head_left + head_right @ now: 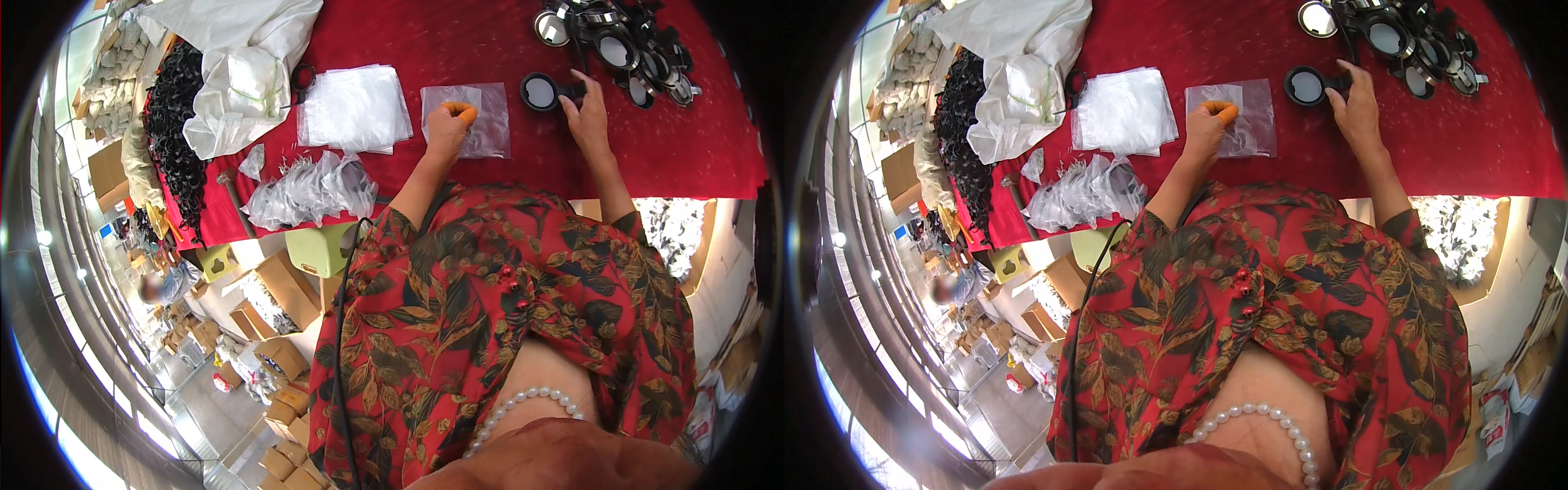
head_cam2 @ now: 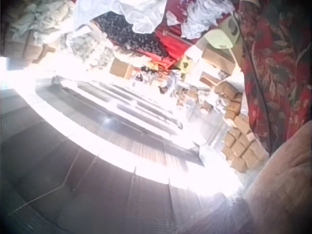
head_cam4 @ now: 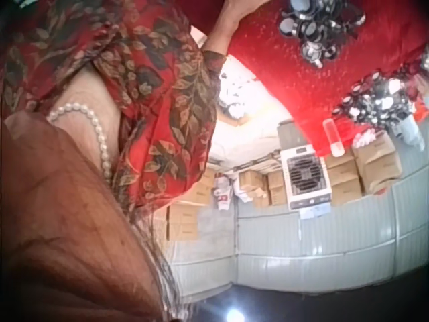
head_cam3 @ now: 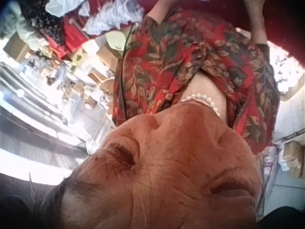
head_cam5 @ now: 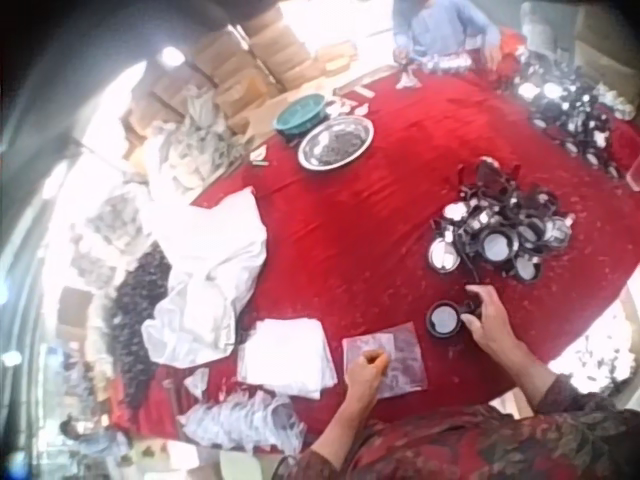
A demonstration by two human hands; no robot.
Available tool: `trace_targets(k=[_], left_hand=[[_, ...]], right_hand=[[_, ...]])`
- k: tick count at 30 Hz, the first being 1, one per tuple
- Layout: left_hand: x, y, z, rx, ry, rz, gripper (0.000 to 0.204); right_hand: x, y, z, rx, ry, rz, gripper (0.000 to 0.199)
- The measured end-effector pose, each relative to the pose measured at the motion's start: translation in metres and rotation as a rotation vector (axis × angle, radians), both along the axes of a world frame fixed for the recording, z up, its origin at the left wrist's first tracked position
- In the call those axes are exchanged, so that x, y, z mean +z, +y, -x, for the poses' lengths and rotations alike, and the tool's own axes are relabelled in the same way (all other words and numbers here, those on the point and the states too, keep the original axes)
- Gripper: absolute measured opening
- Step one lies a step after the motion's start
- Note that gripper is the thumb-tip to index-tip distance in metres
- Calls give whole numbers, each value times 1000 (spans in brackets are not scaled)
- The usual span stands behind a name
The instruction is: Packing small round black components into plastic bags at a manufacturing workstation.
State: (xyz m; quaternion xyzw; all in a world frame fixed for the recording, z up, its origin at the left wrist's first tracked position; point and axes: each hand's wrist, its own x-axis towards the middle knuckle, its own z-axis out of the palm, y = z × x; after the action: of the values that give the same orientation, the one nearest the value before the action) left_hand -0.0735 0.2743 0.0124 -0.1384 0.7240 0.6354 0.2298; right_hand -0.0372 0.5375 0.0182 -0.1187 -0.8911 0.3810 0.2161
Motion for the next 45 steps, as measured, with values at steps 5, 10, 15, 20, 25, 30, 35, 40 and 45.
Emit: trace_targets(k=[5,10,15,20,25,30,35,40,45], left_hand=[[0,1,1,34,21,18,16],[1,5,2,54,22,-11,17],[4,-6,0,123,100,58,15],[6,-10,-6,127,33,38,16],[-5,-22,-8,160,-90,-101,21],[-12,-22,-12,235,-171,-309,22],[-13,-21,-15,206,-161,-320,25],[-7,-22,-18,203,-140,-318,30],[-7,-30,-24,132,-91,-275,27]], right_hand=[[9,-12,-9,379,-37,241,21],[24,-53,-21,422,49,128,19],[16,-56,-23,382,9,100,20],[6,-56,-24,372,7,53,23],[8,-68,-32,180,-31,196,34],[3,-87,-64,177,-683,794,28],[-7,-119,-25,493,-234,225,23],[-10,-131,-1,491,-416,-13,19],[-12,-123,-16,370,-449,263,20]])
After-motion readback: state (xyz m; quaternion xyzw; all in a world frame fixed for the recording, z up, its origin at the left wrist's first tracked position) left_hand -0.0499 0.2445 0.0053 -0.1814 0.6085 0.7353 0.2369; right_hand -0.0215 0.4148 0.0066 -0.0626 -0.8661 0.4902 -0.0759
